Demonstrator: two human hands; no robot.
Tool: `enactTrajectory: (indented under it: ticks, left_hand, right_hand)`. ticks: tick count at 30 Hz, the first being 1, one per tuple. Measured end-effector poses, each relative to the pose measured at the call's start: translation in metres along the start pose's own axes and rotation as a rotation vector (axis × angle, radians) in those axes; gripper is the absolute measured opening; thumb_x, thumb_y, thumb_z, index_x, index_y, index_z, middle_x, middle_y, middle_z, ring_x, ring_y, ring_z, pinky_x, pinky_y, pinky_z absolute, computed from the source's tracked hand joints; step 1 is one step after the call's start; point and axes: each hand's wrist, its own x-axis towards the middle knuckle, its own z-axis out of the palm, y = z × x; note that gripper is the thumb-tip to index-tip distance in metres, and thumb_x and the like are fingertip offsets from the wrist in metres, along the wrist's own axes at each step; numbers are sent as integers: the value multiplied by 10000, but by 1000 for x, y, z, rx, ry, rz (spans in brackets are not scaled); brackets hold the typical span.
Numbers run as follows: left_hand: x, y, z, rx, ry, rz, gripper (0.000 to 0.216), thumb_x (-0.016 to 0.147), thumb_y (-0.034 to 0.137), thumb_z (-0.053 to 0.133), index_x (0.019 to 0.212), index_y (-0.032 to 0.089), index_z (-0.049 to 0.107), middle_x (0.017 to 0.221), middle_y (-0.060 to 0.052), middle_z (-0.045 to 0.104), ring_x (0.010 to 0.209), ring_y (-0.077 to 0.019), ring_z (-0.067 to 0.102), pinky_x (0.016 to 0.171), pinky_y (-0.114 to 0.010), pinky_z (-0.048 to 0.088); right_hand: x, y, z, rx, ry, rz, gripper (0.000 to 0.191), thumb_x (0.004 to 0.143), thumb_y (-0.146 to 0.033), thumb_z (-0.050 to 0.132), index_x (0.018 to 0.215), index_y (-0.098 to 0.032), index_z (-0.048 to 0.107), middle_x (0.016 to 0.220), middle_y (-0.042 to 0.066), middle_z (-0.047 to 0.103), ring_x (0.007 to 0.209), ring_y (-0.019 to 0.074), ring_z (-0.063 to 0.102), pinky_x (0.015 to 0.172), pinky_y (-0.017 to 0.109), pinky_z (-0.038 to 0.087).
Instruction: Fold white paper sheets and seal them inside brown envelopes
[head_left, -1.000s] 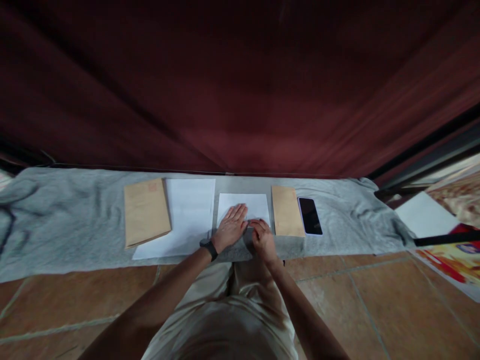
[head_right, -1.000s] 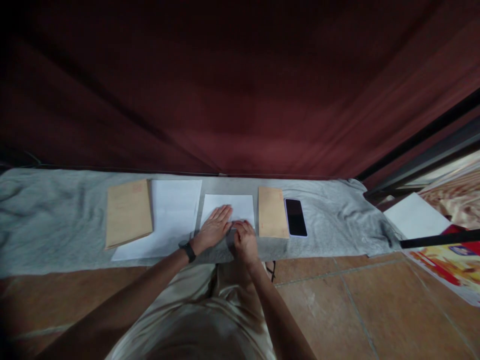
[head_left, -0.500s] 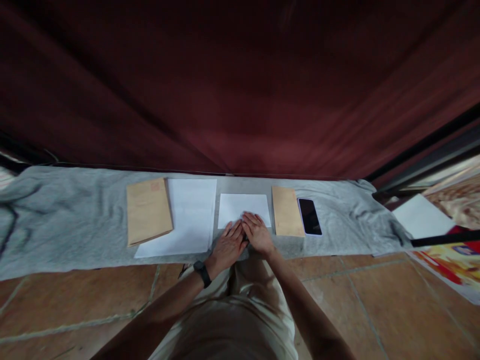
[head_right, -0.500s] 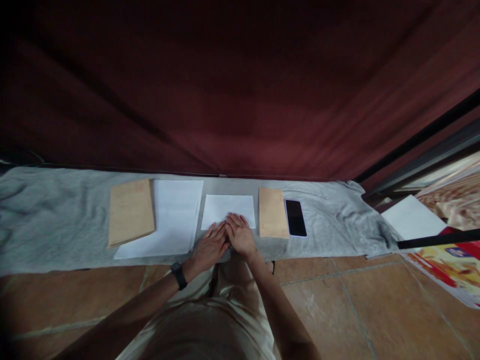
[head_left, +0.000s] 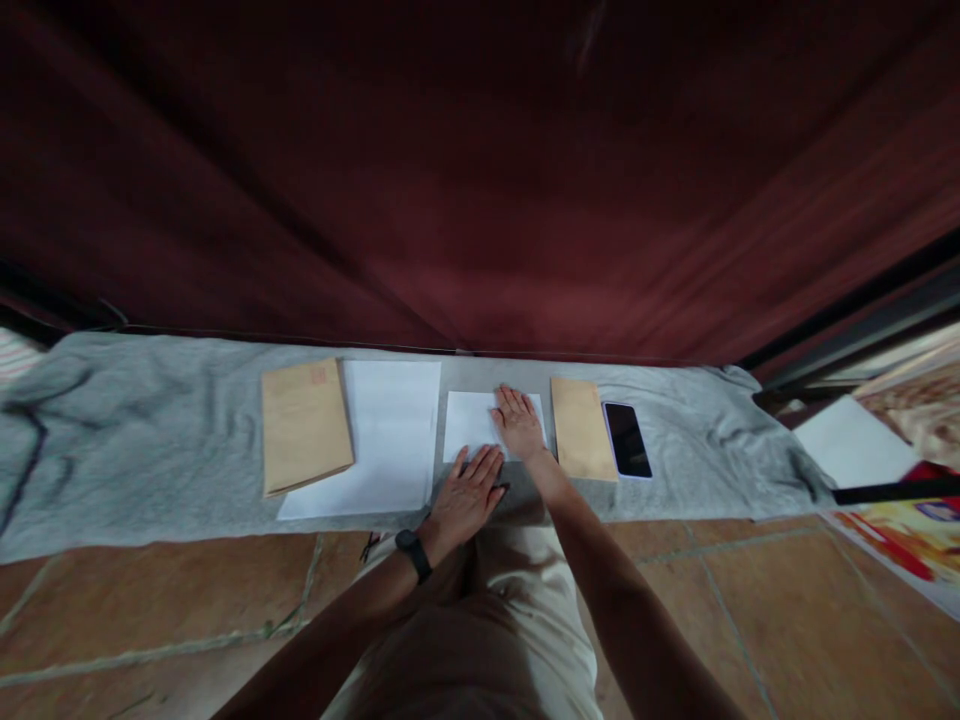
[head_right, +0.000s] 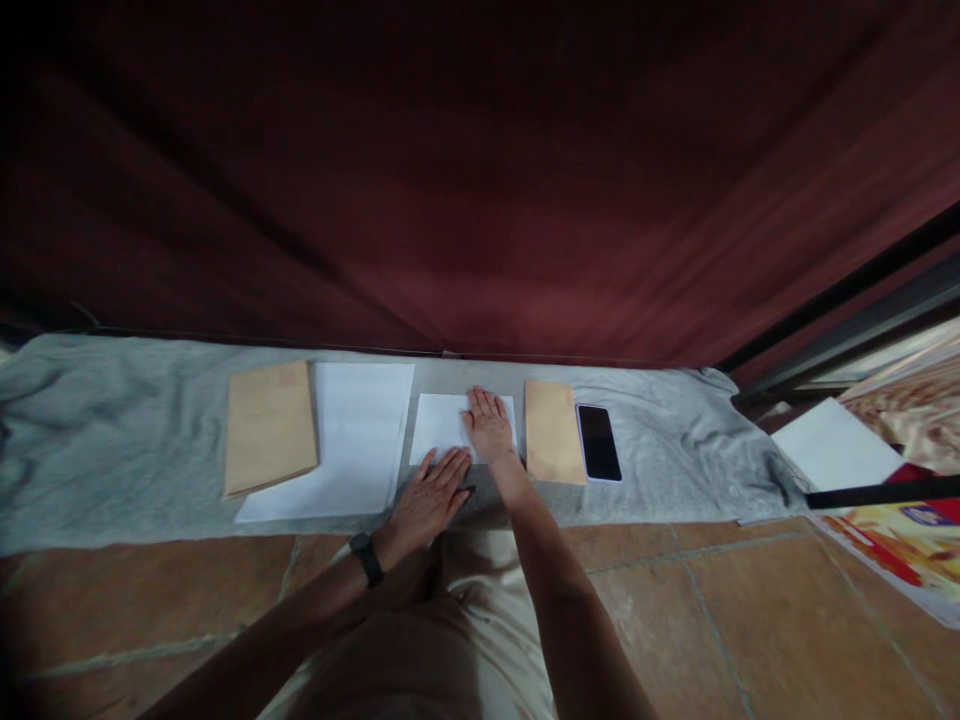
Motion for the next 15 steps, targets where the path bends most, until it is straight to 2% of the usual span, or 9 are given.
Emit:
enactTrajectory:
  ticks: [4, 9, 12, 15]
  left_hand:
    - [0, 0, 1, -13, 2, -5, 539, 1065, 421, 336, 1511, 147, 466, 1585, -84, 458, 1519, -226, 330, 1286, -511, 157]
    - [-2, -1, 3, -30, 22, 0, 517, 1064, 372, 332, 1504, 135, 462, 1572, -100, 477, 1514, -225, 341, 1280, -524, 199]
    - [2, -1, 9, -39, 64, -71, 526, 1050, 314, 329, 1512, 86, 431, 1593, -152, 433, 1522, -241, 327, 1262, -501, 262]
    - [18, -1, 15, -50, 110, -170, 555, 1038, 285, 310, 1527, 33, 381, 1614, -200, 377, 1538, -270, 285, 1241, -497, 307]
  right_hand:
    - [-8, -4, 1, -6, 25, 84, 535, 1079, -338, 309, 1548, -102, 409, 1613, 152, 388, 1499, 266, 352, 1231, 473, 234]
    - [-38, -11, -3, -42, -3, 70, 520, 1078, -331, 317, 1573, -186, 381, 1661, 99, 301, 1526, 287, 284, 1240, 538, 168]
    - [-47, -14, -5, -69, -17, 80, 521, 1077, -321, 319, 1578, -191, 370, 1659, 102, 306, 1534, 290, 262, 1238, 550, 157]
    - [-49, -16, -8, -88, -33, 99, 529, 1076, -314, 303, 1588, -191, 347, 1659, 105, 302, 1537, 292, 254, 1237, 553, 151]
